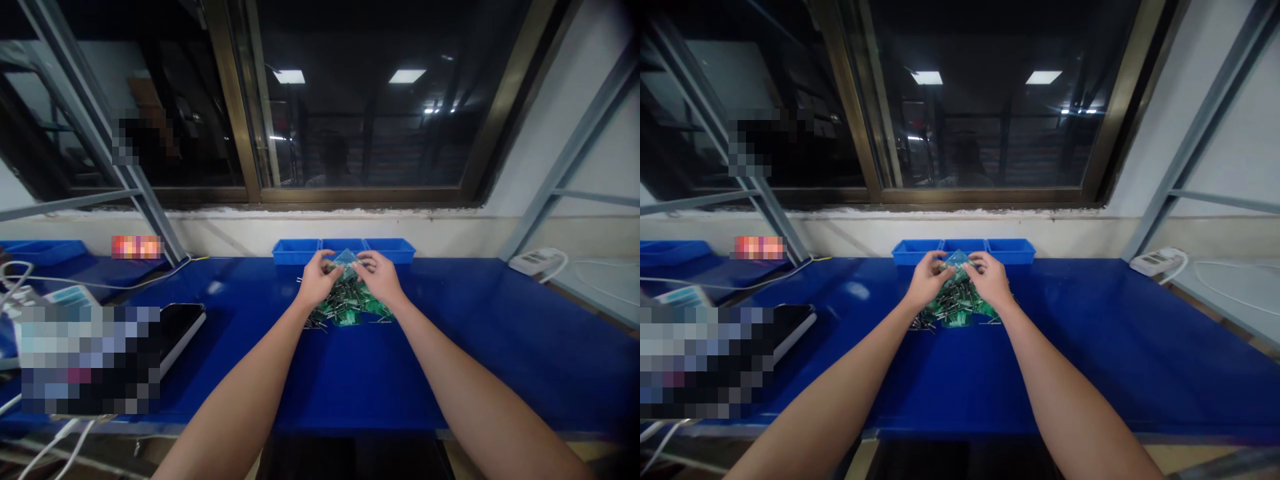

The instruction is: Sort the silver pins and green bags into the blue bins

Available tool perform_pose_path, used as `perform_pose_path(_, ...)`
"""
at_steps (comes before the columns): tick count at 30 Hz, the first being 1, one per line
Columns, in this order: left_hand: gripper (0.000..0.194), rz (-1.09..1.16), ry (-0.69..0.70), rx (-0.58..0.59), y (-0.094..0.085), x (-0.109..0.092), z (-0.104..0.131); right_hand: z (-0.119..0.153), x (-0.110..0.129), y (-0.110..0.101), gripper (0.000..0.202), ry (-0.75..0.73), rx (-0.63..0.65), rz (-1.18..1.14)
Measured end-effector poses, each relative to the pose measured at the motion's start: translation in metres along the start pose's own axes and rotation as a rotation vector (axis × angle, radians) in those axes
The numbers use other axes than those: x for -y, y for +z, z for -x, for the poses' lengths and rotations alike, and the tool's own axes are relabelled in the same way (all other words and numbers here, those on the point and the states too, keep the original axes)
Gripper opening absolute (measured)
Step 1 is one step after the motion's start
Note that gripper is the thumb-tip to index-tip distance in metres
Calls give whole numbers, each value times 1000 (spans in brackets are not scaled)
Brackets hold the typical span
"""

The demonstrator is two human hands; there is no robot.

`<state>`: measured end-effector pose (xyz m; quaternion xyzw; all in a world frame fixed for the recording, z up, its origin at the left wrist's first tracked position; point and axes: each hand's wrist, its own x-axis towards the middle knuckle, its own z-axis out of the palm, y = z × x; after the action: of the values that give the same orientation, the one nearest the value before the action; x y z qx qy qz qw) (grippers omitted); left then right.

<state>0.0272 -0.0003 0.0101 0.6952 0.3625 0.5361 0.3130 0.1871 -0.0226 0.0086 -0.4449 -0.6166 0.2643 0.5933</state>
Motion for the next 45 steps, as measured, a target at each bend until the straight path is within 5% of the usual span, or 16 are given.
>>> perform_pose_path(6, 4, 90, -169, -183, -16, 12, -12, -1, 1, -7, 37, -36, -57, 207)
perform_pose_path(15, 10, 442, -166, -515, -50, 34, -38, 4, 4, -6, 21, -124, 101, 398)
perform_pose_path(22, 67, 381, -321, -329, -55, 38, -31, 3, 1, -10, 18, -146, 133, 479)
perform_pose_path(26, 52, 145, -312, -328, -58, 36, -27, -2, -6, -16, 16, -126, 91, 524)
perform_pose_path(29, 37, -235, -291, -313, -54, 27, -22, -7, -13, -21, 17, -99, 61, 595)
perform_pose_path(33, 25, -618, -77, -80, -41, 14, -14, -8, -14, -25, 22, -89, 171, 723)
perform_pose_path(39, 27, -735, 77, 158, -26, 15, -8, -3, -1, -31, 39, -5, 420, 833)
perform_pose_path(45, 30, -749, 100, 235, -26, 16, -5, -5, 1, -45, 57, 104, 552, 824)
